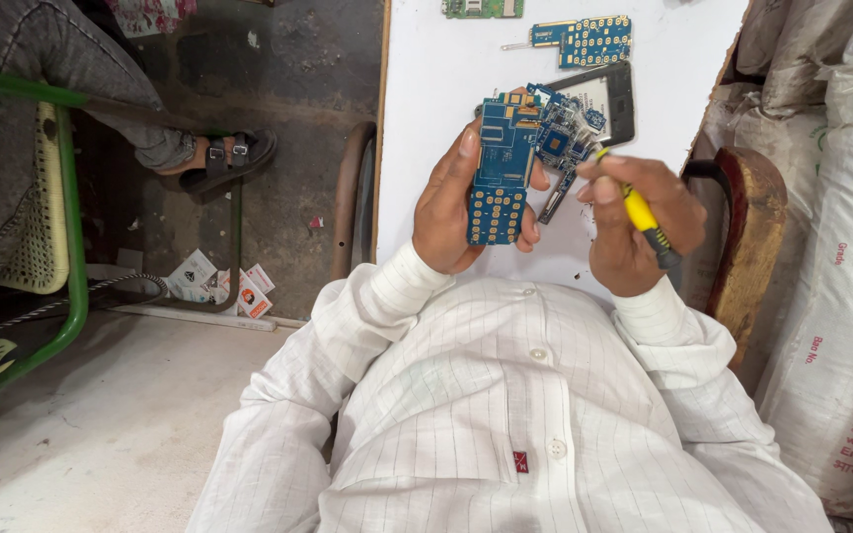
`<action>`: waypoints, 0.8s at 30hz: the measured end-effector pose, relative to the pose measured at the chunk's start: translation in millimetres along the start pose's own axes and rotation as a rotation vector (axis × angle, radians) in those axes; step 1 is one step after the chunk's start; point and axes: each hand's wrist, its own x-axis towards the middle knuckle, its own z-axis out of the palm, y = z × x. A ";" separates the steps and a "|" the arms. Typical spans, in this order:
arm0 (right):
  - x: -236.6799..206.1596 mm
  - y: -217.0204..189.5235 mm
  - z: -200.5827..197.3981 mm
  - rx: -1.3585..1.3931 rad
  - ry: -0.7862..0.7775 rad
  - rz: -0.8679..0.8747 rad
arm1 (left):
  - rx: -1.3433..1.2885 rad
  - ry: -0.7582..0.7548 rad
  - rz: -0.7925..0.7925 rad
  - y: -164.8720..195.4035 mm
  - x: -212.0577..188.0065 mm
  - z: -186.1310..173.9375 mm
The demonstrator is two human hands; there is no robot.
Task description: The person sits at a workbench covered with disassembled phone parts and uses a yellow-handled screwdriver to unscrew and pry components from a phone motherboard held in one hand. They then set the screwdriver down and brush the board with a small pink brush.
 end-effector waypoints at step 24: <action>-3.2 11.8 0.7 0.265 0.007 0.221 | 0.044 -0.139 -0.157 -4.2 -6.9 4.4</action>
